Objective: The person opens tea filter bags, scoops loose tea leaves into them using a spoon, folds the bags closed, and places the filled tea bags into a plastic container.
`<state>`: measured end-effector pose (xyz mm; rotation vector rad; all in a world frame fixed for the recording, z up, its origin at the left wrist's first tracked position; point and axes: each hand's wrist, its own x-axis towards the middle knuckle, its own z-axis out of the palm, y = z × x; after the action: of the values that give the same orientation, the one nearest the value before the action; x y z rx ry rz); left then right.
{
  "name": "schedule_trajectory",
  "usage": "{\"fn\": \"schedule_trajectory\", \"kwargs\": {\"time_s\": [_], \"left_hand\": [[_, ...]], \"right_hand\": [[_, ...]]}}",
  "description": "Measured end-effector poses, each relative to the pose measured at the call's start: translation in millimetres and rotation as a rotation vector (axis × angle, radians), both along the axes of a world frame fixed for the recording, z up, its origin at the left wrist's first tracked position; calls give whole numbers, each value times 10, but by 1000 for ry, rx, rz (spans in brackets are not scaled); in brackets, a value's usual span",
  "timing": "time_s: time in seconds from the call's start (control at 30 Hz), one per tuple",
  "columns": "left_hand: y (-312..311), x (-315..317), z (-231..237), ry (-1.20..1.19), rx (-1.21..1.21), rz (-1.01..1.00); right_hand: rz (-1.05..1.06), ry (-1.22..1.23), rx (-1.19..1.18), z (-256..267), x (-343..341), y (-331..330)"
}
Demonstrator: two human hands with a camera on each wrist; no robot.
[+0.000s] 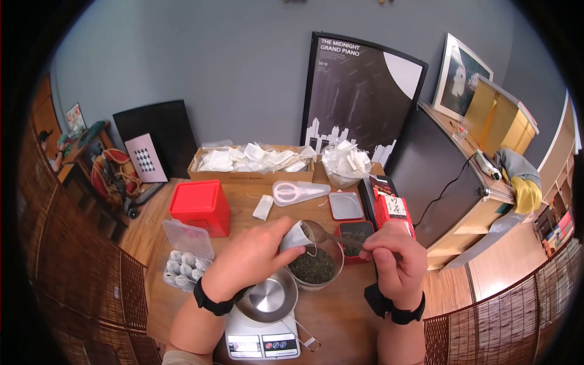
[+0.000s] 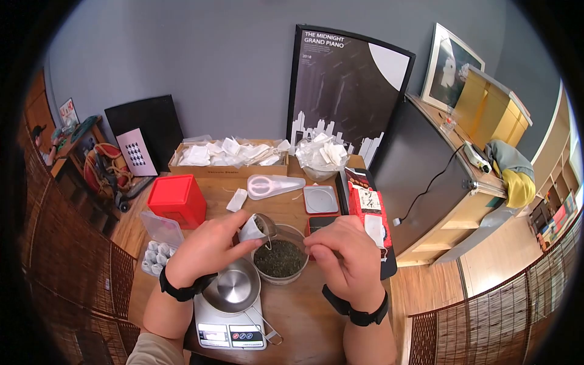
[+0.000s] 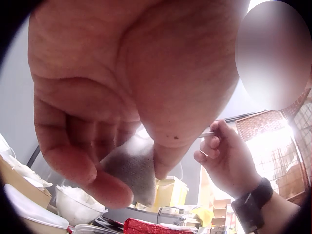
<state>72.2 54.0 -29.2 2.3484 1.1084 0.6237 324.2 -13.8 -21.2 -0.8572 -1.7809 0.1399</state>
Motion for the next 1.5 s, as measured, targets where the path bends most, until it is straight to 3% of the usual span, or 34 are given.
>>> {"fn": "schedule_trajectory", "kwargs": {"time_s": [0.4, 0.47, 0.53, 0.63, 0.9, 1.0, 1.07, 1.17, 1.5], "left_hand": [[14, -40, -67, -89, 78, 24], [16, -48, -44, -77, 88, 41], [3, -36, -36, -64, 95, 52], [4, -29, -24, -55, 52, 61], [3, -34, -19, -53, 53, 67], [2, -35, -9, -23, 82, 66], [7, -36, -33, -43, 82, 63], [19, -35, -52, -65, 92, 56], [6, -28, -48, -65, 74, 55]], "right_hand": [[-33, 85, 164, 33, 108, -20], [-227, 155, -249, 46, 108, -63], [-236, 22, -268, -38, 161, 56], [-59, -200, -548, -110, 114, 188], [130, -348, -516, -383, 0, 368], [157, -323, -561, -381, 41, 353], [185, -235, -784, -344, 56, 348], [194, -146, -907, -407, 102, 389], [200, -95, -940, -474, 116, 419]]}}
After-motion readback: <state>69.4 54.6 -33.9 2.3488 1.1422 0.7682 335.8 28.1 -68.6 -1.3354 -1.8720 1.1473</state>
